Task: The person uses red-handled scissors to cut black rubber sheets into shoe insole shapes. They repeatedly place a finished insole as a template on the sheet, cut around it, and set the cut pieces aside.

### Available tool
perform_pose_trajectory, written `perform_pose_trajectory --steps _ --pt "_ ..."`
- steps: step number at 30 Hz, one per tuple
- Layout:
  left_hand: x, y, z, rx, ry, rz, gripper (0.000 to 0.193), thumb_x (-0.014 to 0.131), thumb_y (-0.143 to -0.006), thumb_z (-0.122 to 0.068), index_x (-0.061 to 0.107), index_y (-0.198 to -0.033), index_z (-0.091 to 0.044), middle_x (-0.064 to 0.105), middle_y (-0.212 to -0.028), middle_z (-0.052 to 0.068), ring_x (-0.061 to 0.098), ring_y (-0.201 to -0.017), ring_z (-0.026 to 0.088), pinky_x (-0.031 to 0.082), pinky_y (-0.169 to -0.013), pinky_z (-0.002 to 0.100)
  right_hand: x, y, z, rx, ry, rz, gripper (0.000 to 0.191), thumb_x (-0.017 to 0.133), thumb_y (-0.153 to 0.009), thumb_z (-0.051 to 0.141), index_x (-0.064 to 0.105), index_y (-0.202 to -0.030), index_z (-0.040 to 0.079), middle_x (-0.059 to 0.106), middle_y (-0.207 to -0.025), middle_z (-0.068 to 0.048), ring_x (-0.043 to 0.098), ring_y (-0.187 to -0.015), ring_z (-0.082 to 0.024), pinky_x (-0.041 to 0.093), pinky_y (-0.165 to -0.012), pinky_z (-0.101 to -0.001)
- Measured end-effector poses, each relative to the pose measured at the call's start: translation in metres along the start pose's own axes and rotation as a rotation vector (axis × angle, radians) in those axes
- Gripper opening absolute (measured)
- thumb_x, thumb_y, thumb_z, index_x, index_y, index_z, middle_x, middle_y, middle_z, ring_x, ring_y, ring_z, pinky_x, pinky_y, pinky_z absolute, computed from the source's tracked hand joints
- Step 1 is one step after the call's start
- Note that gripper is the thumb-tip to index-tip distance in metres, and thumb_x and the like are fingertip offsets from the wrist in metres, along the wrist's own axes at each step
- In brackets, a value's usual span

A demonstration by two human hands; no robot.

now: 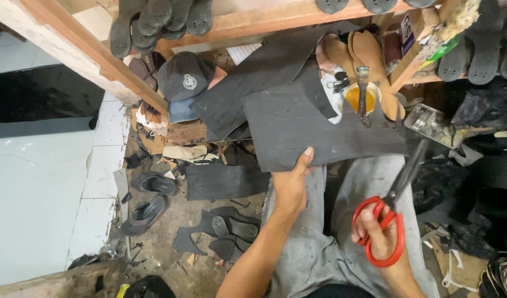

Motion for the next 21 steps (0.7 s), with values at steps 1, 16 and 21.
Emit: perform_pose_trajectory --steps 1,16,21 --pt "-0.001 0.001 -0.008 0.068 -0.055 0.014 0.052 0.075 -0.088 -0.001 0.055 -0.136 -0.006 0.062 -0.131 0.005 0.062 -0.117 0.017 0.051 -0.099 0.033 0.008 0.007 -0.012 0.035 0.029 0.097 0.042 0.054 -0.106 0.036 0.05 -0.081 0.002 0.055 -0.063 -0.009 0.056 -0.055 -0.019 0.044 -0.054 -0.0297" --pt "-0.009 0.003 0.015 -0.101 -0.082 0.066 0.035 0.068 -0.094 -0.002 0.058 -0.127 0.004 0.062 -0.122 0.015 0.067 -0.101 0.026 0.066 -0.076 0.051 0.023 0.021 -0.044 0.519 0.057 0.268 0.068 0.034 -0.095 0.062 0.062 -0.128 0.009 0.062 -0.084 -0.003 0.061 -0.074 -0.013 0.048 -0.052 -0.0264" --pt "-0.015 0.007 0.027 -0.145 -0.143 0.051 0.027 0.07 -0.095 -0.005 0.064 -0.12 0.006 0.065 -0.119 0.014 0.069 -0.102 0.025 0.066 -0.078 0.049 0.016 -0.002 -0.04 0.46 0.078 0.269 0.074 0.035 -0.091 0.069 0.061 -0.128 0.011 0.059 -0.083 -0.002 0.061 -0.074 -0.012 0.049 -0.05 -0.0274"
Point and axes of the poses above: each hand's wrist, its own y-axis away from the middle knuckle, its own x-axis out of the palm, z = x × y, the point moved 10 cm from there along -y, towards the middle knuckle
